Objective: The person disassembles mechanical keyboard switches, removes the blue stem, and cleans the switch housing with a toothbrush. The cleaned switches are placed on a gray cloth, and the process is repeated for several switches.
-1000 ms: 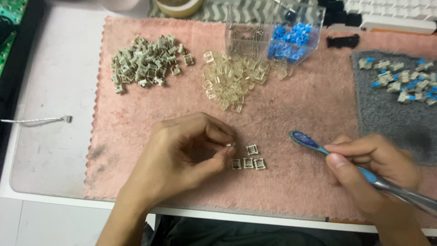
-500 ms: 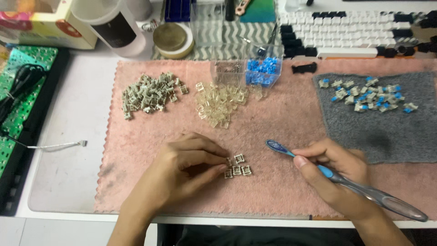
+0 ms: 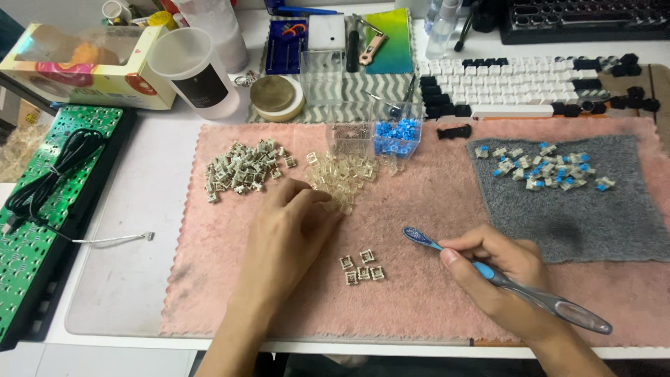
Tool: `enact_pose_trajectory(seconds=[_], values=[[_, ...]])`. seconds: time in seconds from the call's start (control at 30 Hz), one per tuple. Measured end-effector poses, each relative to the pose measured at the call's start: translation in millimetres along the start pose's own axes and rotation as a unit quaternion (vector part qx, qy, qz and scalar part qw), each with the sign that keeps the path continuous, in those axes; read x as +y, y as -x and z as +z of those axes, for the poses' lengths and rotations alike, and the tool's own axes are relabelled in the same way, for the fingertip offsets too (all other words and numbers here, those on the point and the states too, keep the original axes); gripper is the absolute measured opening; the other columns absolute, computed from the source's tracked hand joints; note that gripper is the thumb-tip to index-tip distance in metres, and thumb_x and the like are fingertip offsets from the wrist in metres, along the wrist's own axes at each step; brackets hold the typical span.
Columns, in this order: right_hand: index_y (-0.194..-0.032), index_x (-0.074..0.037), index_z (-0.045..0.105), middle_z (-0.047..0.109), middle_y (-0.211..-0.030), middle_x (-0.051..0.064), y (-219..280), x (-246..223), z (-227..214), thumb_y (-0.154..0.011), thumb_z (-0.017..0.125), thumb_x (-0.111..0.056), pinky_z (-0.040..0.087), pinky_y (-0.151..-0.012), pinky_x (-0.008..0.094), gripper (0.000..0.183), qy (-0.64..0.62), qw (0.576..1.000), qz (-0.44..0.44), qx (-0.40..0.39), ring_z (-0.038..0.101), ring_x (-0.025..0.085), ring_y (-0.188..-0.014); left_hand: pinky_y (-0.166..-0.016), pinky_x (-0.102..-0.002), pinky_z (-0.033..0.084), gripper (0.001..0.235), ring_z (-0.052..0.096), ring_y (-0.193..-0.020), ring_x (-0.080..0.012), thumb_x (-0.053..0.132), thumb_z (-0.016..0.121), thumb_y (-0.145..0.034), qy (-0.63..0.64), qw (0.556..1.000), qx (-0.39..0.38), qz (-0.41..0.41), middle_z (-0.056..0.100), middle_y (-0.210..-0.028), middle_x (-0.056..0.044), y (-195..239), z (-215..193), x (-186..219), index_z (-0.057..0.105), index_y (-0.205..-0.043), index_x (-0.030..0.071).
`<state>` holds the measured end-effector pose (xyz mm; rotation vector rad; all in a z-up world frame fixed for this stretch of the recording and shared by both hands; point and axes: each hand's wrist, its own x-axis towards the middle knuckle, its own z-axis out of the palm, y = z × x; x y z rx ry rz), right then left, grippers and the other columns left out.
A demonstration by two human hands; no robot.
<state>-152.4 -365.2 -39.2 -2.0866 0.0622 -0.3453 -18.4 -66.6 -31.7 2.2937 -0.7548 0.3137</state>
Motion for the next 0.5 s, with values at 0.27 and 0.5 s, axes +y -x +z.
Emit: enact_pose_trajectory(seconds=[0.27,0.5], values=[[-0.101,-0.012,0.09,0.075,-0.06,-0.006,-0.5,1.3,1.4,-0.101,0.08,-0.02,0.042,-0.052,0.025,0.013,-0.012,1.0,0.003,0.005,0.057,0.003,-0.052,-0.091,-0.041,0.059,0.012,0.075,-0.104,-0.0277,0.013,0.085,-0.102,0.049,0.998,0.021,0.014,0.079,-0.113,-0.009,-3.5,-19.1,15.5,0.08,-0.11,0.007],[-0.105,-0.011,0.083,0.08,-0.06,-0.001,4.0,-2.9,-11.9,-0.102,0.077,-0.021,0.052,-0.054,0.022,0.012,-0.071,0.997,-0.017,0.007,0.072,0.006,-0.052,-0.092,-0.028,0.068,0.01,0.09,-0.099,-0.0141,0.02,0.088,-0.098,0.229,0.972,-0.047,-0.009,0.092,-0.11,-0.002,4.2,-14.7,75.4,0.092,-0.105,0.014]])
